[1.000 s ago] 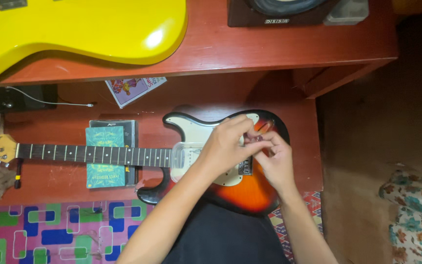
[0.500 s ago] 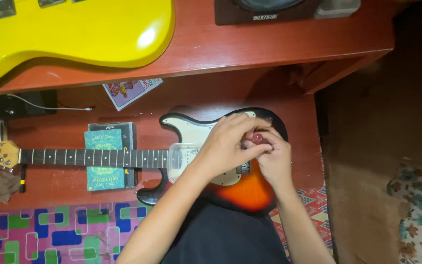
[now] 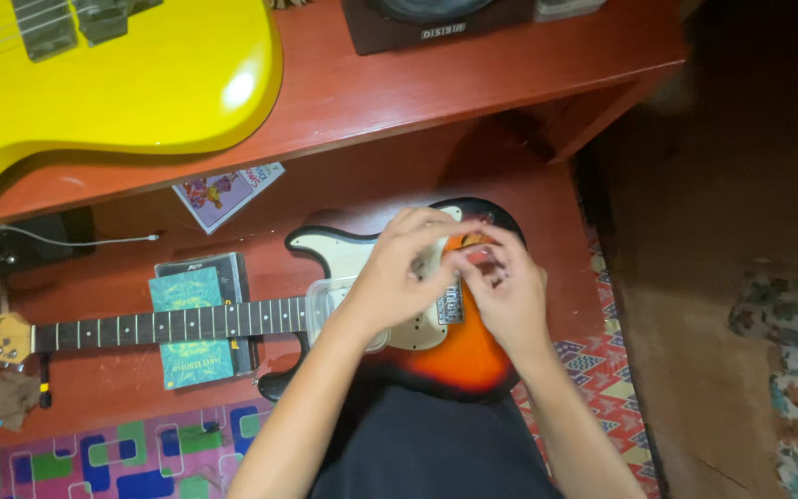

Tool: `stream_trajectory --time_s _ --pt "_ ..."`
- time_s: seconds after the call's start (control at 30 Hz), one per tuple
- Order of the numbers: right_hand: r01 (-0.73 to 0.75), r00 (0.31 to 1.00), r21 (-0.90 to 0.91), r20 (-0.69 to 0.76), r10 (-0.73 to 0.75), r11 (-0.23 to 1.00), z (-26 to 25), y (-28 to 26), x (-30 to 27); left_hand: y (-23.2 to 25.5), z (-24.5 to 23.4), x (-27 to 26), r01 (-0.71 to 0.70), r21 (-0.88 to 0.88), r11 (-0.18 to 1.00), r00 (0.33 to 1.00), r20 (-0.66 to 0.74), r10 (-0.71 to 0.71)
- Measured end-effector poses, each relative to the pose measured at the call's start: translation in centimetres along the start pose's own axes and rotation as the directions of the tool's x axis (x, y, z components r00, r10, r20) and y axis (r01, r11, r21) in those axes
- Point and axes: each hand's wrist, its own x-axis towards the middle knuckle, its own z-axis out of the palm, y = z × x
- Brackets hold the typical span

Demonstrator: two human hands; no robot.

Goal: The person uses a red-handled screwdriver to adjust screws on the bridge and control plate of a sunburst electric guitar resting on a wooden table. They repeatedly tighten and loosen screws while occasionally moving a small plastic container of parts.

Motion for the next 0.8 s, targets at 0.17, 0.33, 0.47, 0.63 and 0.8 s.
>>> stream_trajectory --time_s 0.17,0.33,0.47,0.63,0.8 --pt "-0.092 0.996 0.008 -0.002 0.092 0.996 -1.5 2.0 -1.8 -5.2 1.5 -1.1 0.101 0.403 0.91 0.99 0.049 -0.131" --pt "0.149 0.987 -0.095 -0.04 -0.153 0.984 -0.8 3.0 -1.9 -9.0 4.5 -2.6 0.053 0.715 0.697 0.94 0.199 -0.276" --pt "-0.053 0.998 -0.001 -0.015 0.053 0.999 0.0 0.5 -0.2 -11.6 5.4 -3.1 0.027 0.772 0.635 0.94 0.196 -0.279" --pt "-0.068 0.996 0.003 0.061 0.068 0.998 -0.4 2.4 -0.5 -10.2 5.1 -2.8 0.028 0.769 0.638 0.96 0.158 -0.232" --pt "-0.116 0.974 0.446 -0.123 0.19 0.887 -0.9 6.9 -4.1 -11.0 5.2 -3.1 -0.018 0.762 0.647 0.973 0.162 -0.163"
